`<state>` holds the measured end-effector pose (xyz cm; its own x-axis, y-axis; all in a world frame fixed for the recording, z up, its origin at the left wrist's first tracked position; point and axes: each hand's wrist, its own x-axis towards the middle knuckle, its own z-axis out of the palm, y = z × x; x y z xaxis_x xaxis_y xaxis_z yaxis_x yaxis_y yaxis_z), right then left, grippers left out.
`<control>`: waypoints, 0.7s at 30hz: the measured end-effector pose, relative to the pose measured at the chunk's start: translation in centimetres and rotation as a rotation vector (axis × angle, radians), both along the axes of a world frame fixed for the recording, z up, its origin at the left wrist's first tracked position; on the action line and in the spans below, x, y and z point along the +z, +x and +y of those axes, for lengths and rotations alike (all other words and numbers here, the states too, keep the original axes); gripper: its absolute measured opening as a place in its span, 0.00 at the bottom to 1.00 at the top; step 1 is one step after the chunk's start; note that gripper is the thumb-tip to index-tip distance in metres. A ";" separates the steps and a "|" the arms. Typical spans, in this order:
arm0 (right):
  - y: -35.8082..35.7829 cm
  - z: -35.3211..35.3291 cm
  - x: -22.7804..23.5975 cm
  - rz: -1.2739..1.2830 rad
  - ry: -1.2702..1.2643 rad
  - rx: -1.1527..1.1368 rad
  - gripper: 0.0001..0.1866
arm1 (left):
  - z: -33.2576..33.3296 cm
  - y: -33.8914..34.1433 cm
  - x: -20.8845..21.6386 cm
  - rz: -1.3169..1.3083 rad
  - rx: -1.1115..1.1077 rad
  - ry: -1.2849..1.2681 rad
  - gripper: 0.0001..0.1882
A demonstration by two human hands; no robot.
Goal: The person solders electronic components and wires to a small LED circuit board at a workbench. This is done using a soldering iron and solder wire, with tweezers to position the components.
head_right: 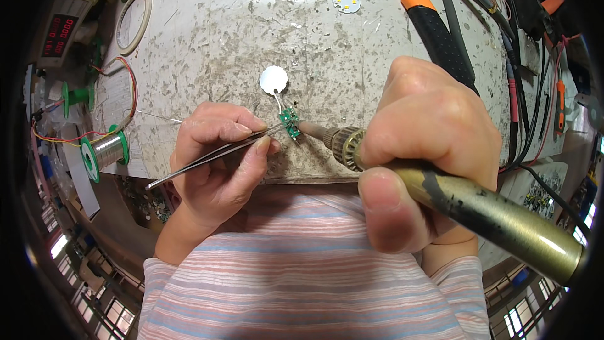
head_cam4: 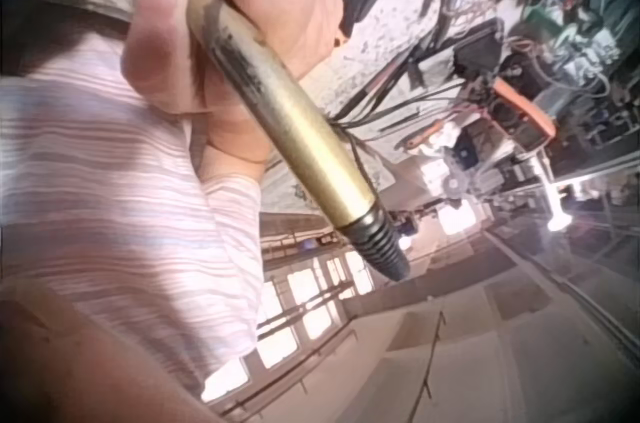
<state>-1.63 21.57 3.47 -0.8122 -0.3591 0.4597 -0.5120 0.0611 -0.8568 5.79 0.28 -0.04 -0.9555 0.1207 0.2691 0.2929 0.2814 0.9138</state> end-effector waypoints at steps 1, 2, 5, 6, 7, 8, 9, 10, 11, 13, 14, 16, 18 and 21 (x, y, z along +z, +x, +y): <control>0.0 0.0 0.0 0.002 0.000 0.002 0.23 | 0.0 0.0 0.0 0.000 0.000 -0.004 0.17; 0.0 0.0 0.0 0.005 0.001 0.004 0.23 | 0.0 0.0 0.0 0.000 0.000 -0.008 0.17; -0.1 0.0 0.0 0.023 0.000 0.011 0.24 | 0.0 0.0 0.0 -0.004 -0.003 -0.006 0.17; -0.1 0.1 0.1 0.023 0.001 0.011 0.24 | 0.3 -0.1 0.0 -0.003 -0.003 -0.005 0.17; 0.0 0.1 0.1 0.027 0.017 0.013 0.24 | 0.7 -0.1 0.1 -0.004 0.090 0.046 0.16; 0.0 0.1 0.1 0.031 0.034 0.015 0.24 | 1.0 -0.1 0.1 -0.004 0.184 0.097 0.15; 0.0 0.0 0.1 0.031 0.033 0.017 0.24 | 1.0 -0.1 0.1 -0.004 0.185 0.097 0.15; 0.0 0.0 0.2 0.032 0.037 0.016 0.24 | 1.1 -0.1 0.1 -0.008 0.190 0.101 0.15; 0.0 0.0 0.2 0.032 0.040 0.015 0.24 | 1.1 -0.1 0.1 -0.012 0.194 0.106 0.15; 0.0 0.0 0.1 0.032 0.038 0.010 0.24 | 1.2 -0.1 0.1 -0.013 0.195 0.109 0.15; 0.0 0.0 0.1 0.032 0.036 0.006 0.24 | 1.2 -0.1 0.1 -0.014 0.197 0.112 0.15; -0.2 0.2 0.1 0.053 0.047 0.024 0.24 | 1.1 -0.2 0.1 -0.014 0.192 0.109 0.15; -0.3 0.4 0.2 0.075 0.058 0.042 0.25 | 1.1 -0.2 0.2 -0.013 0.188 0.106 0.15; -0.3 0.4 0.3 0.069 0.071 0.062 0.25 | 1.1 -0.2 0.2 -0.005 0.183 0.098 0.15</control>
<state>-1.92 21.98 3.75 -0.7545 -0.4412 0.4859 -0.5747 0.0865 -0.8138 5.56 1.36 0.11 -0.9604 -0.0818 0.2662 0.2403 0.2396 0.9407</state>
